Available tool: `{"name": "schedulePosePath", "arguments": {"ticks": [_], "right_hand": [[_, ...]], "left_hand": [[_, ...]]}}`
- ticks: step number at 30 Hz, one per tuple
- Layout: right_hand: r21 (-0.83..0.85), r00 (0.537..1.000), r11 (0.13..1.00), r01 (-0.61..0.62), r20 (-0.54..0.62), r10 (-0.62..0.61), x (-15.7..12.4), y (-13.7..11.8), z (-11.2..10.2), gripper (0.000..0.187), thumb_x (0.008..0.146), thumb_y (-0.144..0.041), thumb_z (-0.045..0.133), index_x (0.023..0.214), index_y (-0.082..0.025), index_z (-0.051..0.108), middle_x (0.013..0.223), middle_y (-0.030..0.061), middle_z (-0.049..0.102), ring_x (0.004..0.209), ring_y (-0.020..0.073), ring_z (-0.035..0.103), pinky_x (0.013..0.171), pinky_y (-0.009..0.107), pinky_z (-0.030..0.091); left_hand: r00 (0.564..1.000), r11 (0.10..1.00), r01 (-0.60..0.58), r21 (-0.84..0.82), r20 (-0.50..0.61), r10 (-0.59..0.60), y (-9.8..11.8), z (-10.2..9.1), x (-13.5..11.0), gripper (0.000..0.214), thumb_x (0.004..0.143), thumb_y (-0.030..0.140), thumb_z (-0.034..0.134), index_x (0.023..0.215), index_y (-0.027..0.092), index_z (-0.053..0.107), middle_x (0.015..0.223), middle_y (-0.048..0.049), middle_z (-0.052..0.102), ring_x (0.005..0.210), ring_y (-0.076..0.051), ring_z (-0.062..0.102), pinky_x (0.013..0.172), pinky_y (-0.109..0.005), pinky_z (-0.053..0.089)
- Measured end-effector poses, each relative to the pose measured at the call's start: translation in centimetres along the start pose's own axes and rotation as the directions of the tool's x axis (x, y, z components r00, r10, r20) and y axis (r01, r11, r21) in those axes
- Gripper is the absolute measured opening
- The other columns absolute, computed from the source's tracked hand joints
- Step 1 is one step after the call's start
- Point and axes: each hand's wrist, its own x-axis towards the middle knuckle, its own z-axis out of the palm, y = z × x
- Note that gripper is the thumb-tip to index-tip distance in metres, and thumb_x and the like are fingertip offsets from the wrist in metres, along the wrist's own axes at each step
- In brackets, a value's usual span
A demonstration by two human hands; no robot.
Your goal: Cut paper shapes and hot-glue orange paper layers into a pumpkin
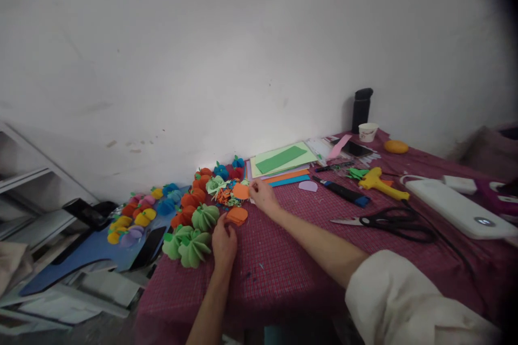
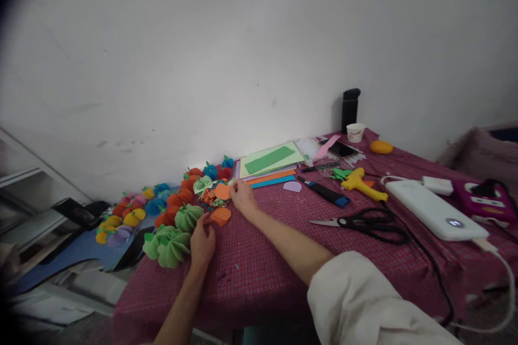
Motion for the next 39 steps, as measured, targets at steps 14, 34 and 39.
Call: {"name": "schedulePosePath", "arguments": {"ticks": [14, 34, 39], "right_hand": [[-0.116, 0.923, 0.940, -0.320, 0.185, 0.337, 1.4, 10.0, -16.0, 0.023, 0.088, -0.031, 0.052, 0.103, -0.013, 0.057, 0.095, 0.0046, 0.062, 0.077, 0.0135, 0.061, 0.067, 0.031, 0.052], [-0.622, 0.893, 0.779, -0.076, 0.306, 0.331, 3.8, 11.4, -14.4, 0.029, 0.087, -0.031, 0.053, 0.112, -0.017, 0.055, 0.115, 0.0068, 0.056, 0.095, 0.0198, 0.058, 0.078, 0.037, 0.050], [-0.555, 0.956, 0.821, 0.130, 0.289, 0.043, 1.7, 8.7, -12.3, 0.022, 0.087, -0.030, 0.054, 0.099, -0.012, 0.059, 0.095, 0.0042, 0.062, 0.080, 0.0154, 0.060, 0.070, 0.032, 0.051]], "left_hand": [[0.997, 0.998, -0.032, -0.059, 0.066, 0.036, -0.3, 0.4, 0.0, 0.036, 0.080, 0.022, 0.041, 0.111, 0.012, 0.055, 0.109, -0.0130, 0.064, 0.099, -0.024, 0.060, 0.090, -0.038, 0.044], [0.984, 0.971, 0.065, -0.230, 0.177, -0.024, -0.1, 0.3, -0.2, 0.028, 0.078, 0.025, 0.044, 0.097, 0.016, 0.061, 0.103, -0.0128, 0.065, 0.099, -0.026, 0.057, 0.093, -0.041, 0.038], [0.960, 0.866, 0.215, -0.451, 0.261, -0.102, 0.5, 0.1, -0.2, 0.026, 0.075, 0.034, 0.051, 0.091, 0.018, 0.062, 0.099, -0.0092, 0.066, 0.096, -0.024, 0.058, 0.091, -0.038, 0.039]]}}
